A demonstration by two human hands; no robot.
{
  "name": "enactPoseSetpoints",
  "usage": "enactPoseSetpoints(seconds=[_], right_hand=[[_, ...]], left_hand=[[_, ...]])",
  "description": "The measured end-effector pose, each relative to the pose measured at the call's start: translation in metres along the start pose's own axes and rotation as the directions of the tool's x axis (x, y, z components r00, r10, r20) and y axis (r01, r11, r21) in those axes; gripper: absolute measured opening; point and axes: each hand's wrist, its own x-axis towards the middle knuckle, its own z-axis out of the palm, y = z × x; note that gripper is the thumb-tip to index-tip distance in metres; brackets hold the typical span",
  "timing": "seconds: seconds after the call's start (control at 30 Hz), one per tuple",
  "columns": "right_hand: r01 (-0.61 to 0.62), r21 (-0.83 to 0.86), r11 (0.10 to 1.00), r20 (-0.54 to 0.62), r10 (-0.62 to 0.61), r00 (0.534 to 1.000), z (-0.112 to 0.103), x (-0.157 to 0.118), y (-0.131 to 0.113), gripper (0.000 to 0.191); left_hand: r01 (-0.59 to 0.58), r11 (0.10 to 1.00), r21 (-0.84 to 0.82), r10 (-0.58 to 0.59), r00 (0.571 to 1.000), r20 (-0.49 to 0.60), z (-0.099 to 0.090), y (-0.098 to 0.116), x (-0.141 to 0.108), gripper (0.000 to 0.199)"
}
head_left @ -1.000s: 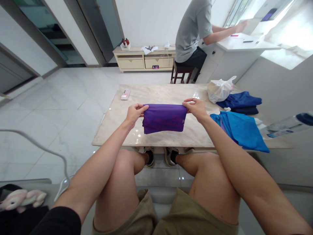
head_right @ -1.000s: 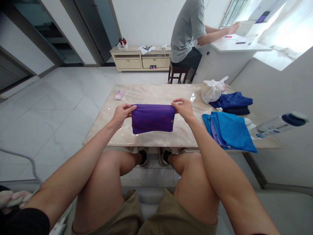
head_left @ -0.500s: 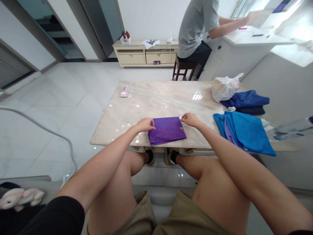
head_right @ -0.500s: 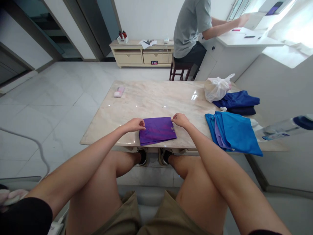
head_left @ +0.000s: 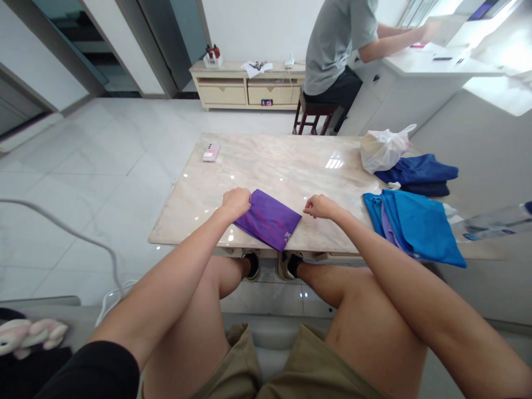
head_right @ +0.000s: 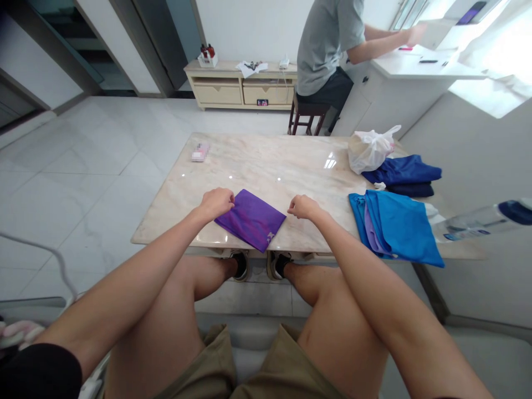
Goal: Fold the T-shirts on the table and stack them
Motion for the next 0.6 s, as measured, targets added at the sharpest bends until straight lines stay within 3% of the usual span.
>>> enactPoseSetpoints(seconds=[0.1, 0.33, 0.53, 0.6], right_hand=[[0.005, -0.051, 0.999, -0.082, -0.009, 0.997, 0.005, 0.007, -0.009, 0.026], [-0.02, -0.039, 0.999, 0.091, 0.023, 0.996, 0.023, 0.017, -0.038, 0.051], [-0.077, 0.052, 0.996, 0.079, 0.073, 0.994, 0.019, 0.014, -0.056, 0.033], [-0.083, 0.176, 0.981, 0.086, 0.069, 0.994, 0.016, 0.009, -0.063, 0.025]], left_hand=[[-0.015, 1.0, -0.014, 0.014, 0.998, -0.057, -0.005, 0.004, -0.003, 0.03], [-0.067, 0.998, -0.021, 0.065, 0.994, -0.084, -0.003, 0.016, -0.006, 0.034], [-0.082, 0.996, -0.047, 0.078, 0.993, -0.09, -0.007, 0.019, -0.01, 0.033], [-0.087, 0.994, -0.062, 0.08, 0.992, -0.098, -0.008, 0.02, -0.013, 0.035]])
